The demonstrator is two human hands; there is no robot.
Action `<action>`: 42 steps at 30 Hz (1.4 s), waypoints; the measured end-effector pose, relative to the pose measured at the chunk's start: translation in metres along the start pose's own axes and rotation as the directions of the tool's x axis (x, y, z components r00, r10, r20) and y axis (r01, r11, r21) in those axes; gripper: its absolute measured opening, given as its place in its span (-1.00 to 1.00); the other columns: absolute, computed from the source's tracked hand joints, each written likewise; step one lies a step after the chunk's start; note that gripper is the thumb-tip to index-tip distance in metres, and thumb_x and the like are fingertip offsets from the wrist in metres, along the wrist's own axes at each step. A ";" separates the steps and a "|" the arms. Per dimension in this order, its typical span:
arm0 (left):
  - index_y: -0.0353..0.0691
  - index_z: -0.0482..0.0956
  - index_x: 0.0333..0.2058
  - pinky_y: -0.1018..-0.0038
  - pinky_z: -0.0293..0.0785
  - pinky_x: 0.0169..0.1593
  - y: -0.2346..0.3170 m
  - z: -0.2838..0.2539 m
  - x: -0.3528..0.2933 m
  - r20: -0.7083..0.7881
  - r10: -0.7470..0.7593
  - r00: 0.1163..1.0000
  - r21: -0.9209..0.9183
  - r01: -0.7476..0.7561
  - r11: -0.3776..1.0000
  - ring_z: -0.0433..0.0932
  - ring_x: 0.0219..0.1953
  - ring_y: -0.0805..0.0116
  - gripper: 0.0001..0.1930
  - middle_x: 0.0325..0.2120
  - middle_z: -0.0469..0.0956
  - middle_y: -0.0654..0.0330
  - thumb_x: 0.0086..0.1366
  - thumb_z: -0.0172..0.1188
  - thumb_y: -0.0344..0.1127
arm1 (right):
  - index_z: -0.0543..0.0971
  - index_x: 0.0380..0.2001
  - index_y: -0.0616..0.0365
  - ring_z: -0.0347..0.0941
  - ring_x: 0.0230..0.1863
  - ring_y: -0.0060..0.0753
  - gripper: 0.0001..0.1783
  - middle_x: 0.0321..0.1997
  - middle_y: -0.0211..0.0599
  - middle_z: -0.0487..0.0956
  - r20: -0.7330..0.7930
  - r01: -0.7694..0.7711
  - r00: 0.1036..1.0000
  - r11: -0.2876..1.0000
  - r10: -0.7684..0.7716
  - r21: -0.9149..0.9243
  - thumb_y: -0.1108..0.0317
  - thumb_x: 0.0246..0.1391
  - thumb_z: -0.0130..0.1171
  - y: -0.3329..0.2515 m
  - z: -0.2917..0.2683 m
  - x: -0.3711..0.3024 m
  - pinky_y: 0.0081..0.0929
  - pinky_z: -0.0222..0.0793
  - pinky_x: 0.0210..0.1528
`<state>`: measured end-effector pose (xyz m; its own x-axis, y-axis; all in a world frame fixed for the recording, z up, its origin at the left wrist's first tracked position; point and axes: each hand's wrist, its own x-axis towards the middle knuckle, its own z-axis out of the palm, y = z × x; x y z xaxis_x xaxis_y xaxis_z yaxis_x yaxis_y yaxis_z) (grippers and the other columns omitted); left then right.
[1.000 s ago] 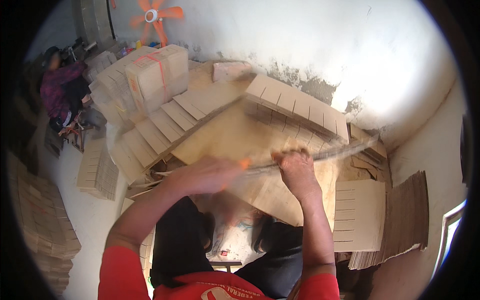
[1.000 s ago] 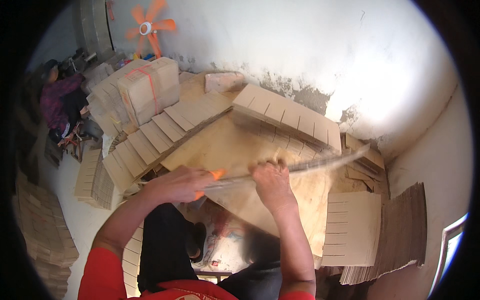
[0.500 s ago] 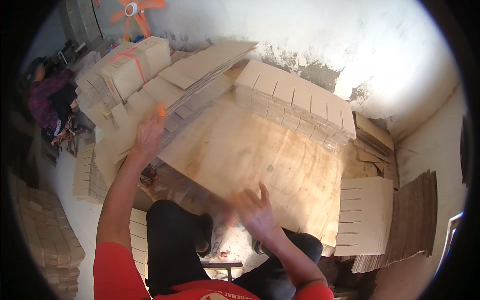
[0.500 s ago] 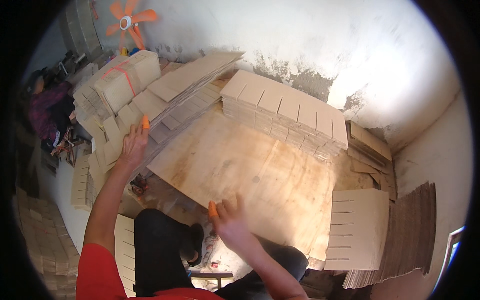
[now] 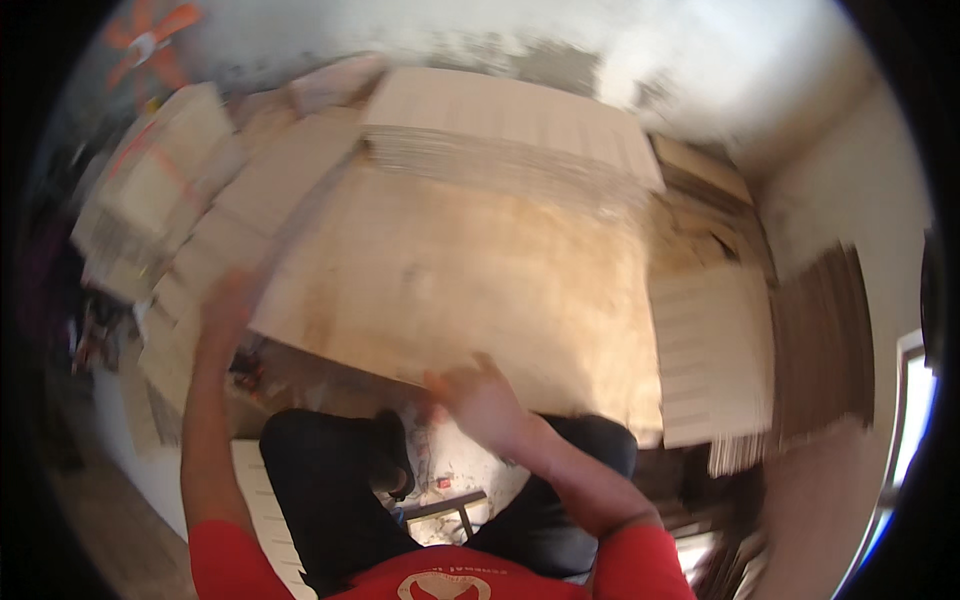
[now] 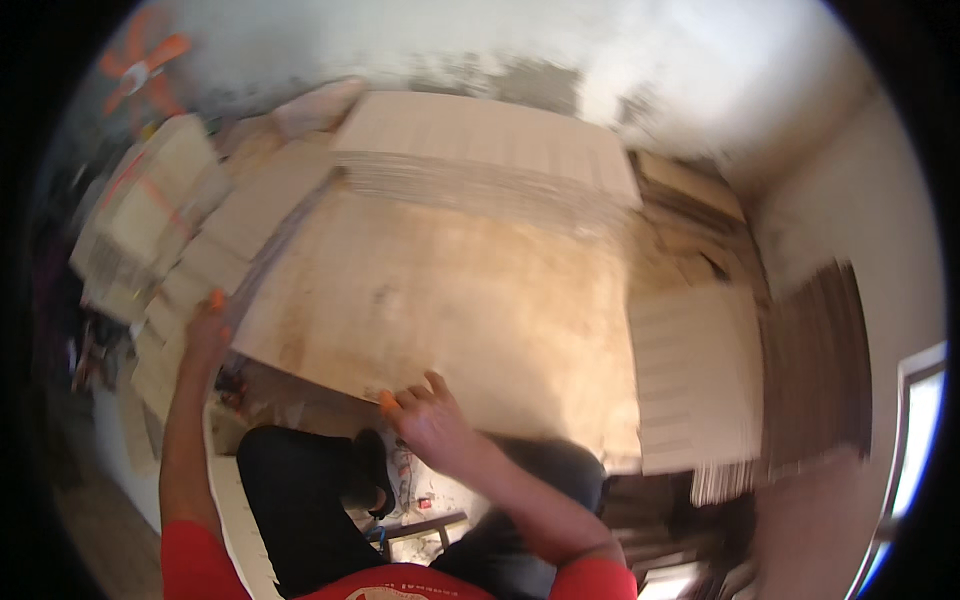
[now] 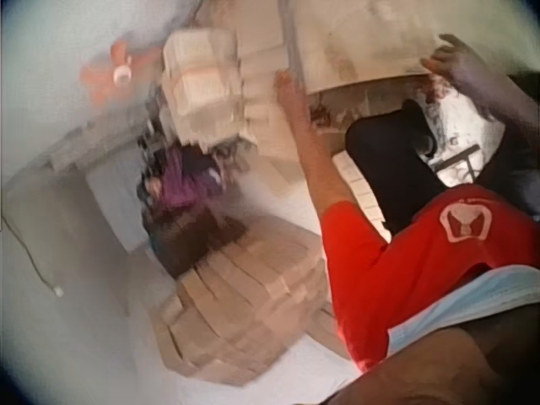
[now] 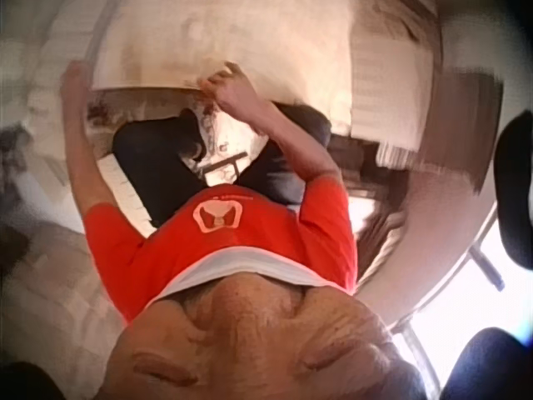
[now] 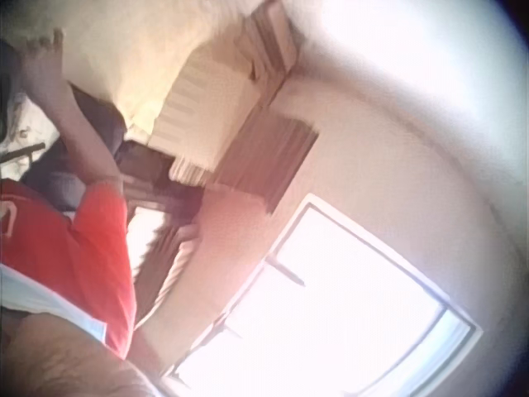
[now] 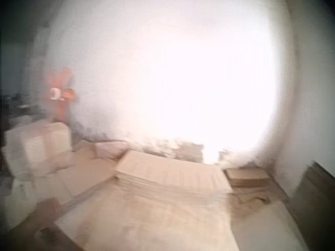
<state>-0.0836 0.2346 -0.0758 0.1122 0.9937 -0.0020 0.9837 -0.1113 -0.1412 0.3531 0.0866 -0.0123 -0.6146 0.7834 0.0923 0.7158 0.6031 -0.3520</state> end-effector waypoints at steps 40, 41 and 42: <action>-0.31 0.34 0.15 0.39 0.52 -0.05 -0.134 0.006 -0.109 0.355 -0.673 0.649 -0.935 0.249 -0.252 0.52 -0.15 0.23 -0.52 -0.04 0.44 -0.06 0.23 -0.13 -0.65 | 0.19 0.30 0.14 0.20 0.28 0.06 -0.10 0.24 0.05 0.34 -0.275 -0.975 0.137 0.080 0.952 -0.208 0.47 -0.18 0.29 0.222 -0.133 -0.380 -0.19 0.16 0.26; -0.33 0.35 0.13 0.37 0.53 -0.03 -0.134 0.009 -0.110 0.332 -0.670 0.664 -0.943 0.252 -0.217 0.53 -0.15 0.23 -0.56 -0.03 0.44 -0.06 0.27 -0.13 -0.60 | 0.20 0.29 0.14 0.20 0.27 0.07 -0.11 0.24 0.05 0.34 -0.268 -0.969 0.130 0.066 0.955 -0.236 0.47 -0.18 0.29 0.223 -0.133 -0.377 -0.19 0.16 0.26; -0.35 0.36 0.12 0.35 0.53 -0.01 -0.133 0.011 -0.110 0.309 -0.666 0.679 -0.950 0.255 -0.182 0.53 -0.14 0.22 -0.61 -0.02 0.44 -0.06 0.31 -0.14 -0.56 | 0.21 0.29 0.14 0.21 0.27 0.07 -0.12 0.24 0.05 0.34 -0.262 -0.963 0.123 0.051 0.957 -0.264 0.46 -0.17 0.29 0.224 -0.132 -0.375 -0.20 0.17 0.25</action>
<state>-0.2288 0.1398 -0.0681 -0.6226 0.7529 -0.2136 -0.0166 0.2601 0.9654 0.7873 -0.0519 -0.0027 0.6965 0.7129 -0.0818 0.7163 -0.6838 0.1393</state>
